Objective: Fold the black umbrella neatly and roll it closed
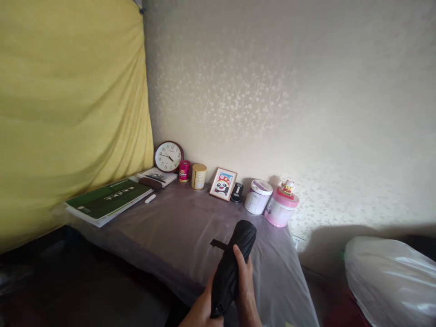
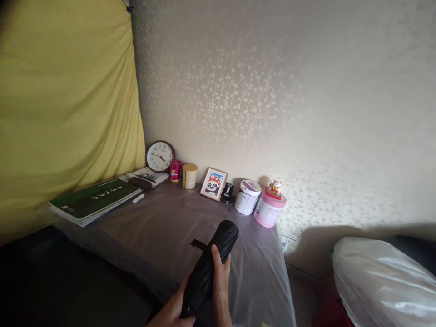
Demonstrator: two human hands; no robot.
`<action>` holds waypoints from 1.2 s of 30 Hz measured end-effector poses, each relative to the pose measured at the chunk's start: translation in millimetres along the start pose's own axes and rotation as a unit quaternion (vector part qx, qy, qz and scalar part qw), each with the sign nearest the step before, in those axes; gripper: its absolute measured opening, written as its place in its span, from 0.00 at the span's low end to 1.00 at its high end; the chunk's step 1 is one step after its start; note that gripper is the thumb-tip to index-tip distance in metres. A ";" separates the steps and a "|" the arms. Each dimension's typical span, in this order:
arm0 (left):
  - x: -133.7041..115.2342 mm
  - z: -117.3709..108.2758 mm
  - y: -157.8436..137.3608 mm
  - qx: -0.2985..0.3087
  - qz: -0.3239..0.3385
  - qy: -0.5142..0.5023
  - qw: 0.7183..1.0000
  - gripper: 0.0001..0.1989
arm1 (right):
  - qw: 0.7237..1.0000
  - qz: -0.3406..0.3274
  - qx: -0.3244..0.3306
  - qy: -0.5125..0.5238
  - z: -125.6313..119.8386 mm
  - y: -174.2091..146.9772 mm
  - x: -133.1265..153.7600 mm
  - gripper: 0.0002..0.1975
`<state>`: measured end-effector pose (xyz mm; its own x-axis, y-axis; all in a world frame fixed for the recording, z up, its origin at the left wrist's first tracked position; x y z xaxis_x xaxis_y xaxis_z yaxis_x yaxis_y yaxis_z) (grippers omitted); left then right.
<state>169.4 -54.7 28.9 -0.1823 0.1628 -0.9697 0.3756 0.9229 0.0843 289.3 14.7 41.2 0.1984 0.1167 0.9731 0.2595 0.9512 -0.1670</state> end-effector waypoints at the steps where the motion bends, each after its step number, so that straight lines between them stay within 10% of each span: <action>1: 1.1 0.6 0.1 -0.014 -0.028 0.064 0.997 0.51 | 1.000 -0.011 -0.003 -0.007 0.2 0.6 -1.2 0.33; 6: 2.2 -3.6 -3.3 -0.012 -0.128 0.276 0.953 0.51 | 1.000 0.005 0.014 0.021 3.5 1.7 -12.4 0.32; 14: -9.3 -16.3 -4.0 0.015 -0.143 -0.097 0.985 0.43 | 0.999 0.013 0.032 0.037 4.2 3.6 -20.6 0.33; 20: 11.7 -17.6 6.0 -0.108 -0.036 0.222 0.968 0.48 | 0.987 -0.091 -0.008 -0.131 -11.4 14.9 -19.8 0.29; 27: 15.4 -17.6 11.7 -0.050 -0.101 0.376 0.920 0.48 | 0.951 -0.196 -0.067 -0.229 -18.2 22.1 -32.2 0.31; 36: 5.9 -17.9 14.4 -0.039 -0.130 0.422 0.896 0.46 | 0.918 -0.306 0.106 -0.229 -14.2 22.2 -18.8 0.11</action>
<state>157.5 -34.3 28.5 -0.8893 0.1145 -0.4427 0.1627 0.9840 -0.0724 304.8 29.5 17.0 -0.3540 -0.3959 0.8473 -0.0085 0.9073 0.4204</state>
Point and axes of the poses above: each hand's wrist, its own y-axis towards the middle knuckle, its own z-axis out of the palm, x = y × z, the point moved 2 cm from there along y, towards the middle knuckle, and after that the axes turned 1 degree about -y, right-handed, at the moved point
